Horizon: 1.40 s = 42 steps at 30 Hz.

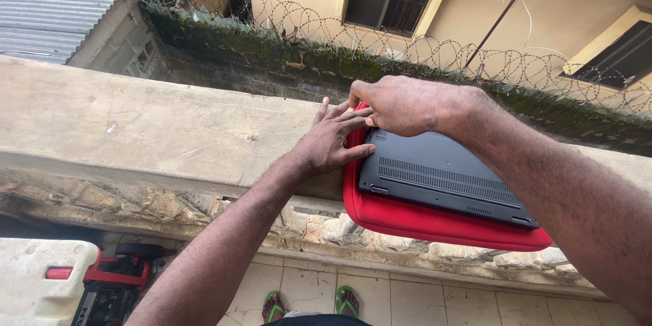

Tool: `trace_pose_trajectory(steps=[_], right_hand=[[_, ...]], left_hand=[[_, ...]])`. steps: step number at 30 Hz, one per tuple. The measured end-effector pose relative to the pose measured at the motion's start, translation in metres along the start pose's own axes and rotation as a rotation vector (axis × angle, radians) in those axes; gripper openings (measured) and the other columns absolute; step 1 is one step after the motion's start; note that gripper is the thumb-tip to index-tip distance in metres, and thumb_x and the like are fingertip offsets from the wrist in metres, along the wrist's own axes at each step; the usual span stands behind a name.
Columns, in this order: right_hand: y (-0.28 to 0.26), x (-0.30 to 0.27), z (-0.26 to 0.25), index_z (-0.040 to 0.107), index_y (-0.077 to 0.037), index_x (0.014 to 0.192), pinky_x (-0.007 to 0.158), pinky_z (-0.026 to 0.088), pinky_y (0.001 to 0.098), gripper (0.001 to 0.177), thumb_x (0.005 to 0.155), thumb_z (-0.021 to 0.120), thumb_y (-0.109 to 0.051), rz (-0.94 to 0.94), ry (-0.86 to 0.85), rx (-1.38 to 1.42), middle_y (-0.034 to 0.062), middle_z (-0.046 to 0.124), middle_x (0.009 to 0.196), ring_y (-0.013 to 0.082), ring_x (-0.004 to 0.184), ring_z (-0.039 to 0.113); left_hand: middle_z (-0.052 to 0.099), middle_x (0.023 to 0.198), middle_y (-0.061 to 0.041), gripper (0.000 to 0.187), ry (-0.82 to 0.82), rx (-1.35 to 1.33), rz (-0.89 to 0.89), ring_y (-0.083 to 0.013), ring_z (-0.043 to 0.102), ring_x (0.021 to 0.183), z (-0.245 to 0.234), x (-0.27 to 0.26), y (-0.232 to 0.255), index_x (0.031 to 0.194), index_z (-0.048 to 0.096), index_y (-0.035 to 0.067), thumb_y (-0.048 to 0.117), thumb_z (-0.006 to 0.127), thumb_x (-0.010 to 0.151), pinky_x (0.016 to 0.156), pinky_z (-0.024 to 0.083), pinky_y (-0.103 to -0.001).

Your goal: The person uses a screwdriver to remove several screws from the bottom panel of a laptop placed on a red case. After removing the screws, the person flips the laptop over, opens the lid briefly, then closes it and sets it back down.

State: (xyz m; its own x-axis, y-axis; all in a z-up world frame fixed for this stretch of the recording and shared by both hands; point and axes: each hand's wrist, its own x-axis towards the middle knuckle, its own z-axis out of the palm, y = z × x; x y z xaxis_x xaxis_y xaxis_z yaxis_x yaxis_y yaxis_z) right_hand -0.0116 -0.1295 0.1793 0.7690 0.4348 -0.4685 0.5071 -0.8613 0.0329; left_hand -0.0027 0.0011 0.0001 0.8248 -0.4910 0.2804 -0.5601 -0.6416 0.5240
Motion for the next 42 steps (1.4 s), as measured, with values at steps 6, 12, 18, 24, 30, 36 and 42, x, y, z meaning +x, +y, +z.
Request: trace_pose_trajectory(steps=[6,12,18,24,30,36,42], right_hand=[[-0.002,-0.007,0.0,0.035,-0.018,0.136,0.095,0.05,0.0435,0.052,0.09,0.054,-0.03,-0.01,0.059,0.072,0.0103,0.06,0.117,0.0244,0.108,0.06],[0.001,-0.012,0.004,0.04,-0.018,0.133,0.092,0.051,0.0435,0.046,0.091,0.054,-0.032,-0.007,0.078,0.048,0.01,0.064,0.11,0.0229,0.103,0.061],[0.042,-0.018,0.01,0.058,-0.016,0.122,0.067,0.054,0.0375,0.032,0.092,0.054,-0.025,0.016,0.136,0.45,0.0085,0.066,0.084,0.017,0.07,0.06],[0.081,-0.023,0.063,0.062,-0.005,0.106,0.055,0.055,0.0222,0.017,0.096,0.051,-0.014,-0.171,0.621,0.838,0.0046,0.064,0.083,0.0109,0.063,0.061],[0.099,-0.04,0.126,0.063,-0.003,0.107,0.055,0.052,0.0238,0.016,0.095,0.055,-0.009,-0.077,0.772,1.005,0.0065,0.065,0.086,0.0099,0.07,0.062],[0.106,-0.068,0.171,0.064,-0.003,0.109,0.059,0.051,0.0219,0.016,0.097,0.053,-0.008,0.024,0.978,1.093,0.0071,0.065,0.087,0.0099,0.073,0.062],[0.114,-0.082,0.188,0.064,-0.001,0.111,0.06,0.05,0.0224,0.018,0.097,0.055,-0.007,0.122,1.058,1.131,0.0096,0.066,0.089,0.0113,0.074,0.062]], left_hand=[[0.035,0.153,-0.001,0.071,-0.008,0.014,-0.004,-0.0283,0.013,0.147,0.0,0.0,0.0,0.141,0.046,0.023,0.065,0.05,0.084,0.116,-0.009,-0.058],[0.034,0.154,0.0,0.068,0.009,0.02,0.014,-0.0286,0.013,0.147,0.0,0.0,0.001,0.139,0.048,0.024,0.065,0.049,0.085,0.116,-0.009,-0.058],[0.041,0.149,0.005,0.054,0.013,-0.026,-0.036,-0.0258,0.015,0.146,-0.001,0.001,0.005,0.129,0.057,0.028,0.06,0.052,0.086,0.115,-0.009,-0.059],[0.057,0.137,0.013,0.025,0.114,-0.081,-0.112,-0.019,0.033,0.141,0.002,0.013,0.01,0.108,0.071,0.029,0.04,0.065,0.087,0.121,0.001,-0.055],[0.055,0.135,0.011,0.023,0.07,-0.03,-0.173,-0.0205,0.028,0.141,-0.004,0.017,0.019,0.108,0.069,0.025,0.031,0.067,0.085,0.117,-0.004,-0.056],[0.037,0.15,-0.008,0.042,0.042,0.355,-0.163,-0.0278,0.017,0.144,0.028,0.019,0.067,0.134,0.048,0.01,0.009,0.038,0.094,0.116,-0.001,-0.057],[0.014,0.155,-0.019,0.08,-0.115,0.349,0.092,-0.0322,0.004,0.145,0.059,0.004,0.116,0.147,0.023,0.004,0.062,0.015,0.092,0.115,-0.001,-0.051]])
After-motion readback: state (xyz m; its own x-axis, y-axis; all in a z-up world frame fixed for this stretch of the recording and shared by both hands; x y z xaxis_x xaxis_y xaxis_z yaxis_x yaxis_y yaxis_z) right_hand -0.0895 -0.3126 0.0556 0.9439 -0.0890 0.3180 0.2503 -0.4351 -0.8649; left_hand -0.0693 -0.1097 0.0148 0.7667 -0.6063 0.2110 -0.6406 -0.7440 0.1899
